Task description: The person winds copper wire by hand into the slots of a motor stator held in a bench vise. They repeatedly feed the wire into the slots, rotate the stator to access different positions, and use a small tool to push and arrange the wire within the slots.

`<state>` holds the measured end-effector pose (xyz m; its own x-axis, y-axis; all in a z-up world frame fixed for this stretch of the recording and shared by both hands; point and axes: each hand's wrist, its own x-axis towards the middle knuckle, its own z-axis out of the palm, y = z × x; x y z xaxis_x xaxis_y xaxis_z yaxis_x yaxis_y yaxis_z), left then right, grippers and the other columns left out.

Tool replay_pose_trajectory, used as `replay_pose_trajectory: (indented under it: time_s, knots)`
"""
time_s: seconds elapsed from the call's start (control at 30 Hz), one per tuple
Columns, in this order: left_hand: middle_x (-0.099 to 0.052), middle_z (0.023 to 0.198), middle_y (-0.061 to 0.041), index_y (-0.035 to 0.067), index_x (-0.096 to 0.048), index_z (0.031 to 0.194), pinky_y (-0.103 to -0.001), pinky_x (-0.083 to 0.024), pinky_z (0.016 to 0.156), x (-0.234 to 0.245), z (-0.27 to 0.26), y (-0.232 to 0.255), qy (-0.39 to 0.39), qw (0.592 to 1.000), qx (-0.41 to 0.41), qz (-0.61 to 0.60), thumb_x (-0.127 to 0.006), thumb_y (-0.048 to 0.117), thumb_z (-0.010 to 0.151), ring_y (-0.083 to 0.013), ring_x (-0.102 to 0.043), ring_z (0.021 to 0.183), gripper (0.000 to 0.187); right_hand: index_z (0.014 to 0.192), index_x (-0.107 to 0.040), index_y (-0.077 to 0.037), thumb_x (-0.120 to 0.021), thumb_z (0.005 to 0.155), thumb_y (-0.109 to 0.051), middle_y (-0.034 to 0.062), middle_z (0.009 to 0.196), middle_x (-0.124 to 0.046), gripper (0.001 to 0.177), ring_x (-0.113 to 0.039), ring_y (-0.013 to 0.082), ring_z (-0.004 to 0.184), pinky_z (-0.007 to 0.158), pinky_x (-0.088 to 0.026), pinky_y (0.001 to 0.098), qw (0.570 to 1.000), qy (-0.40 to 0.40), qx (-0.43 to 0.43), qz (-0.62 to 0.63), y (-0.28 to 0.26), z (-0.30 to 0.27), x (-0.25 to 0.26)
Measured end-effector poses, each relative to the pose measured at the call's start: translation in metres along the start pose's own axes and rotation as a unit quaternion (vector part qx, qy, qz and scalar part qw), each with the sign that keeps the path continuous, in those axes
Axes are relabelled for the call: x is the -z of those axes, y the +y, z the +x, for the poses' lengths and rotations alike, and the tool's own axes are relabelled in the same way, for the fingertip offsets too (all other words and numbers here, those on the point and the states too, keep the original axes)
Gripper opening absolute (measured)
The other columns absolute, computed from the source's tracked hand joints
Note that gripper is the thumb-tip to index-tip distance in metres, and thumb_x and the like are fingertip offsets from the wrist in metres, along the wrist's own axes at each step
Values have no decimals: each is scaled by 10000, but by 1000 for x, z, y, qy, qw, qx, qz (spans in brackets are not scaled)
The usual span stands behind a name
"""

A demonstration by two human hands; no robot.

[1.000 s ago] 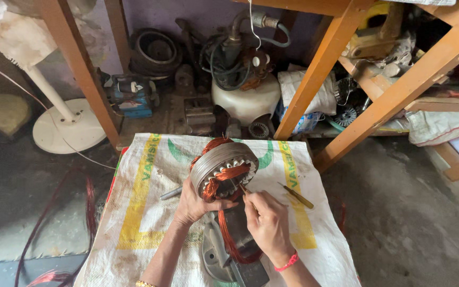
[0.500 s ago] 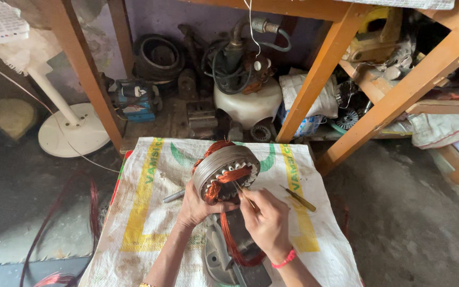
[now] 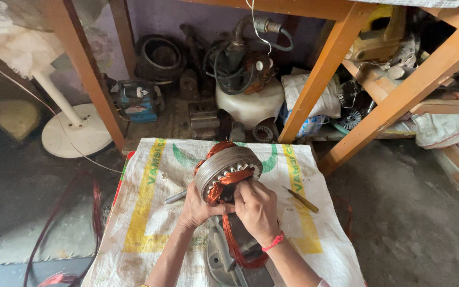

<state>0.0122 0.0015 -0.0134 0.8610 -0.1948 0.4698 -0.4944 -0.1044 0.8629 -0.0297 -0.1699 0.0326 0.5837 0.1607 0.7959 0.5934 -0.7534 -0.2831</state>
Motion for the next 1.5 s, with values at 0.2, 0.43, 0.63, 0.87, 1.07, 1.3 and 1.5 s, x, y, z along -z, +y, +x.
replay_pose_trajectory:
  time_s: [0.2, 0.43, 0.63, 0.87, 1.07, 1.3, 1.5]
  knots:
    - [-710, 1261, -60, 79, -487, 1415, -388, -633, 934, 27, 9, 1, -123, 961, 165, -186, -972, -1, 405, -186, -673, 1165, 1123, 818, -605, -29, -668, 834, -24, 134, 774, -661, 65, -680, 353, 696, 582, -525, 443, 998, -68, -3, -17, -3, 4, 16]
    - [-661, 1325, -93, 123, -361, 1499, -437, -612, 939, 41, 28, -17, -219, 927, 241, -188, -950, -62, 413, -240, -654, 1187, 1250, 827, -623, -35, -688, 840, -31, 139, 803, -690, 66, -677, 370, 705, 587, -518, 450, 996, -62, -62, -16, -13, 2, 23]
    - [-696, 1337, -123, 79, -496, 1420, -344, -511, 1100, 68, 77, -55, -335, 909, 239, 66, -955, 42, 520, -231, -641, 1240, 1011, 822, -622, -42, -704, 868, -31, 117, 764, -675, 94, -665, 351, 666, 571, -504, 439, 996, -57, -74, -9, -17, -10, 35]
    - [-603, 1370, -61, 59, -553, 1384, -342, -462, 1094, 76, 96, -74, -369, 888, 273, -20, -886, 33, 585, -217, -557, 1301, 866, 881, -634, -40, -694, 840, 8, 103, 782, -673, 87, -669, 300, 682, 573, -518, 408, 998, -38, -43, 10, -11, -24, 39]
    - [-652, 1338, -86, 51, -536, 1399, -327, -447, 1093, 89, 123, -122, -428, 868, 250, 8, -770, 37, 661, -221, -578, 1295, 775, 881, -627, -36, -701, 852, 22, 91, 773, -654, 99, -663, 287, 693, 590, -517, 404, 1000, -6, -2, 5, -3, -33, 35]
    - [-724, 1189, -126, 30, -622, 1298, -340, -511, 1000, 56, 110, -192, -305, 897, 194, 255, -718, 109, 770, -238, -653, 1128, 542, 877, -642, -21, -712, 862, 23, 96, 742, -627, 84, -639, 277, 652, 563, -496, 402, 1000, 28, 6, -8, -3, -37, 30]
    - [-736, 1127, -123, 40, -648, 1252, -359, -544, 913, 9, 113, -185, -212, 872, 371, -239, -722, 129, 785, -231, -676, 1032, 481, 880, -650, -23, -717, 854, 22, 94, 736, -650, 85, -652, 278, 652, 558, -500, 398, 1000, 2, -12, 15, -6, -30, 40]
